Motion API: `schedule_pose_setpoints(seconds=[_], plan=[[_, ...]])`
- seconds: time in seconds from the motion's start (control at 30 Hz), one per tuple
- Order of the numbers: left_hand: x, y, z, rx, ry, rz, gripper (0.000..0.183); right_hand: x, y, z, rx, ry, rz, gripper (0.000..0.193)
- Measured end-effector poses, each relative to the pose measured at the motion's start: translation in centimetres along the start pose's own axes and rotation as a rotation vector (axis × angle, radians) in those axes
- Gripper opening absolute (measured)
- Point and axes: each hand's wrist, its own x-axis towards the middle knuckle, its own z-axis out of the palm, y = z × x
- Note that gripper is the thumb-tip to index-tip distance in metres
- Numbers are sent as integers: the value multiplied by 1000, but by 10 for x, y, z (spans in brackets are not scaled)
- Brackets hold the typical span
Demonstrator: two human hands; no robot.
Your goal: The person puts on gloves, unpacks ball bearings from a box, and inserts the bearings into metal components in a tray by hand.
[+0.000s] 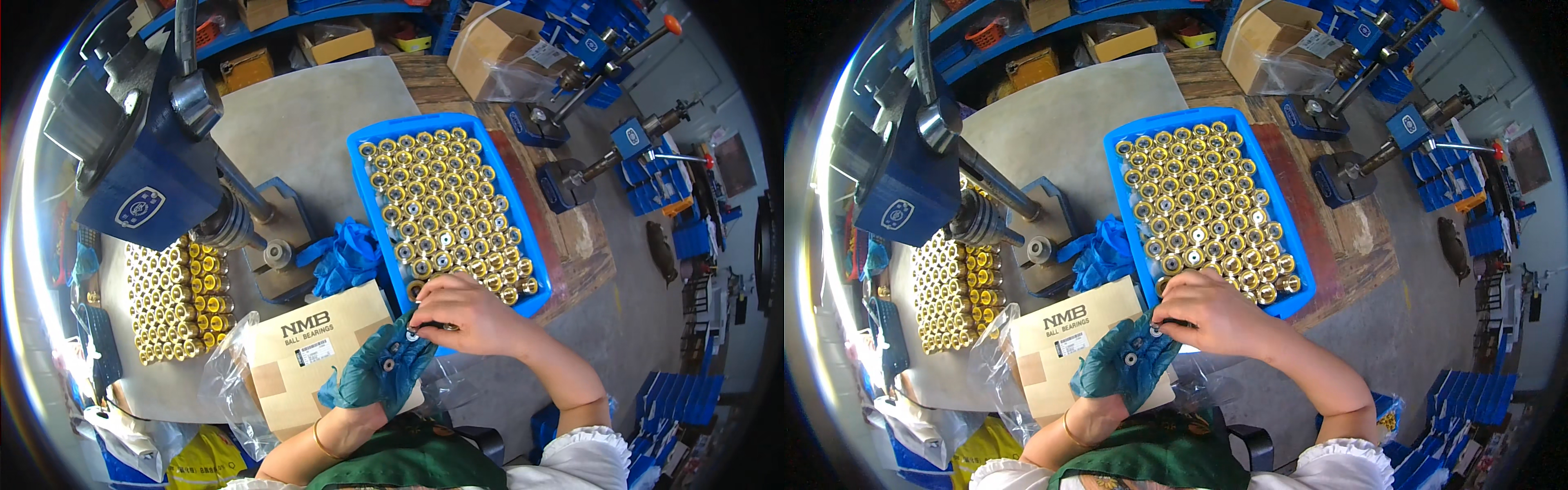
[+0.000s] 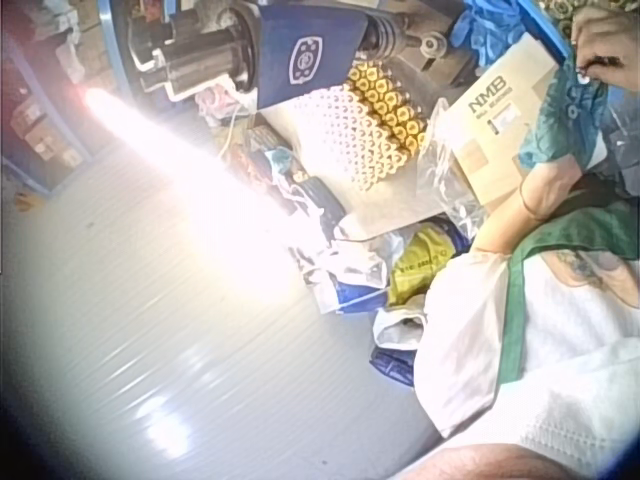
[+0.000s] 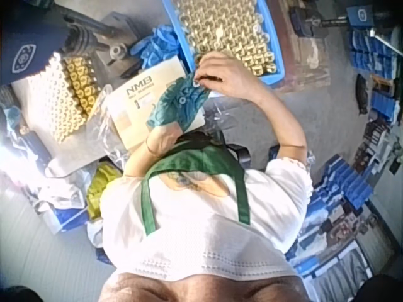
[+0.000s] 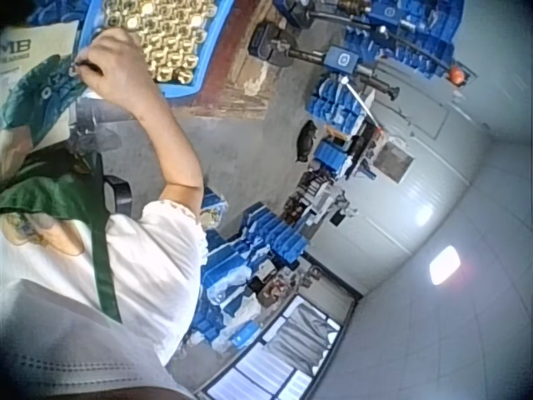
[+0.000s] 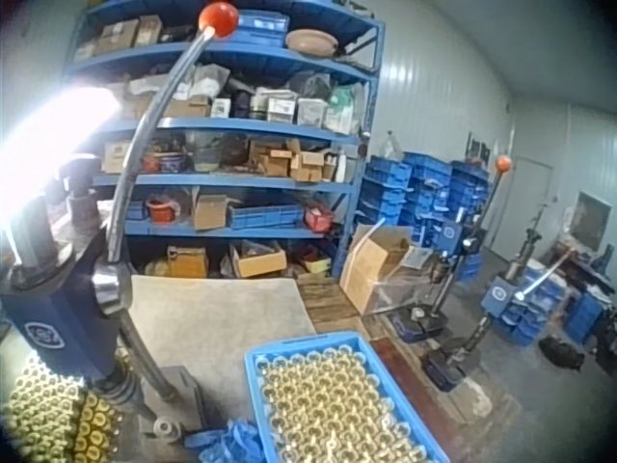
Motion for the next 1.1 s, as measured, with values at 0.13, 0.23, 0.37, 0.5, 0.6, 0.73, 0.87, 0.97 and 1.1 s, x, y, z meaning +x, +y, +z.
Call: schedule_pose_setpoints(seconds=[0.13, 0.23, 0.37, 0.5, 0.6, 0.73, 0.87, 0.97, 1.1], plan=[[0, -2, -5, -17, -44, 8, 38, 2, -7, 1, -262, 85, -186, 13], [-1, 1, -2, -51, -75, -13, 44, 0, 5, 6, -306, 247, -198, 14], [-2, 5, 8, -11, -31, -16, 46, -5, 27, 3, -488, 221, -133, 14], [-3, 5, 8, 10, -23, -6, 47, -4, 24, 4, -430, 166, -140, 15], [-4, 5, 9, 8, -43, -11, 47, -8, 22, 7, -322, 182, -132, 18], [2, -3, -3, -24, -10, -17, 48, -11, -9, -5, -271, 103, -206, 20], [1, -6, 8, 37, 15, -72, 46, -18, -13, -5, -438, 80, -197, 21], [-1, -7, 2, -42, -39, -194, 38, -26, -21, 0, -359, 211, -203, 21], [8, -20, -6, -134, -153, -194, 42, -32, -26, 8, -327, 128, -178, 21]])
